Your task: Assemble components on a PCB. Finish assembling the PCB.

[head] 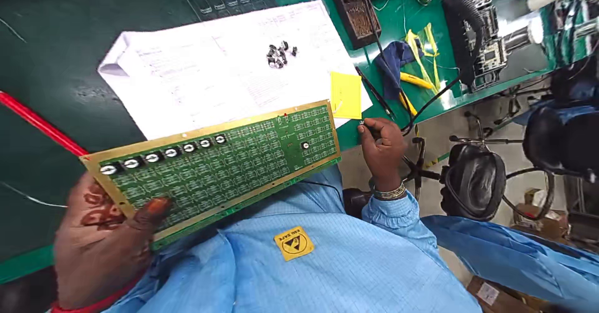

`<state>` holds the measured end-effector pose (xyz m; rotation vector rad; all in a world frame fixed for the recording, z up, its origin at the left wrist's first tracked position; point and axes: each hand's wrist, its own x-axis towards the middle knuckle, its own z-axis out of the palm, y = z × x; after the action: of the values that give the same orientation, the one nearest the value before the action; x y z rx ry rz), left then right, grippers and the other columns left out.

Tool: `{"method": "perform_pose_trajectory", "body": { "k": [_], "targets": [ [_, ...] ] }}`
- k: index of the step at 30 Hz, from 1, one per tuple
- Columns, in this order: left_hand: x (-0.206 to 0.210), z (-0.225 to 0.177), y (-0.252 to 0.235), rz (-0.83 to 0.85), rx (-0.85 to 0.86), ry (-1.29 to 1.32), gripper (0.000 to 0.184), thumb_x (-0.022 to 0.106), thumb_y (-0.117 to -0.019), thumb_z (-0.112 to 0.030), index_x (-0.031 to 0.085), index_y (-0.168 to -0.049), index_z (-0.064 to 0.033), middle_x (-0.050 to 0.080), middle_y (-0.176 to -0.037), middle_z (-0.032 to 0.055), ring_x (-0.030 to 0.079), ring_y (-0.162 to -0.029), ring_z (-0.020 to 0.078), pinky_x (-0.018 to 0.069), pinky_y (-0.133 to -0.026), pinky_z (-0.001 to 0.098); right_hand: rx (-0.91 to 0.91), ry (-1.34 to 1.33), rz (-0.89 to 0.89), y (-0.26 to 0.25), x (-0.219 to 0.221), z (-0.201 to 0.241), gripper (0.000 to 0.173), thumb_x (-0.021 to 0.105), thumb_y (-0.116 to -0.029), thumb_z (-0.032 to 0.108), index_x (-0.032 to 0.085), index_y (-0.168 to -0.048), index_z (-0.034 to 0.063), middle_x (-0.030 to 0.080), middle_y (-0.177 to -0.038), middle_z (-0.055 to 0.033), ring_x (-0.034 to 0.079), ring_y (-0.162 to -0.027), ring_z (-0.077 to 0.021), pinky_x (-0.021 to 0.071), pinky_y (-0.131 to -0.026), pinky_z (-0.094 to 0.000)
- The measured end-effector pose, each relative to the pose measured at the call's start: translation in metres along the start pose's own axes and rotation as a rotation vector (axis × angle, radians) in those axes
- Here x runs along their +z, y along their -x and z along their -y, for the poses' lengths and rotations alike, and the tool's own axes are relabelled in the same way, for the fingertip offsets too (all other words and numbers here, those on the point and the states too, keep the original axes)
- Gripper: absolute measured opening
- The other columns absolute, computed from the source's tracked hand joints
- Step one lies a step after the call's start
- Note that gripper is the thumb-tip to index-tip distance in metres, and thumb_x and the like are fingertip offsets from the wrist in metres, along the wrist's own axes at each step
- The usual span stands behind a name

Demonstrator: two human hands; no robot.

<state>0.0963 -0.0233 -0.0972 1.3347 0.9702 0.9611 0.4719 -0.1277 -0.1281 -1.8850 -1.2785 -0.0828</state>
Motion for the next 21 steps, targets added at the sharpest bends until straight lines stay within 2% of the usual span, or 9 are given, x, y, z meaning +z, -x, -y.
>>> {"method": "perform_pose_trajectory", "body": {
  "k": [2, 6, 13, 21],
  "targets": [
    [-0.0001, 0.0001, -0.0002, 0.007, 0.002, 0.005, 0.064, 0.074, -0.0897, -0.023, 0.04, -0.141, -0.0072, 0.066, -0.125, -0.0132, 0.064, -0.115, 0.0036, 0.0527, -0.103, 0.0241, -0.038, -0.014, 0.009, -0.0013, -0.0031, -0.0028, 0.013, 0.074, -0.091, 0.009, 0.076, -0.099, -0.0012, 0.075, -0.101, -0.014, 0.072, -0.095, -0.0187, 0.0586, -0.083, -0.0306],
    [-0.0017, 0.0008, 0.0001, 0.013, -0.008, -0.006, 0.064, 0.076, -0.0891, -0.026, 0.041, -0.141, -0.0091, 0.066, -0.126, -0.0132, 0.064, -0.116, 0.004, 0.0525, -0.103, 0.0248, -0.118, -0.03, 0.023, -0.0009, -0.004, -0.0083, 0.01, 0.074, -0.089, 0.005, 0.078, -0.095, -0.0008, 0.075, -0.102, -0.015, 0.071, -0.098, -0.0217, 0.0576, -0.088, -0.0332],
    [-0.0028, 0.0015, 0.0002, 0.015, -0.007, -0.003, 0.065, 0.076, -0.0894, -0.027, 0.042, -0.141, -0.009, 0.066, -0.126, -0.0123, 0.064, -0.116, 0.0048, 0.0526, -0.103, 0.0252, -0.14, 0.001, 0.043, -0.0035, -0.0046, -0.007, 0.008, 0.071, -0.0895, 0.004, 0.077, -0.093, -0.0007, 0.075, -0.099, -0.0146, 0.071, -0.1, -0.022, 0.0558, -0.091, -0.0334],
    [-0.0032, 0.0035, 0.0007, 0.012, 0.014, -0.013, 0.062, 0.075, -0.0896, -0.024, 0.043, -0.141, -0.0081, 0.066, -0.126, -0.0123, 0.064, -0.117, 0.005, 0.0521, -0.104, 0.0261, -0.144, 0.067, 0.125, -0.0104, -0.0107, -0.0015, 0.01, 0.07, -0.0905, 0.004, 0.078, -0.095, -0.0003, 0.075, -0.099, -0.0154, 0.071, -0.096, -0.025, 0.0565, -0.087, -0.034]
  ]
}}
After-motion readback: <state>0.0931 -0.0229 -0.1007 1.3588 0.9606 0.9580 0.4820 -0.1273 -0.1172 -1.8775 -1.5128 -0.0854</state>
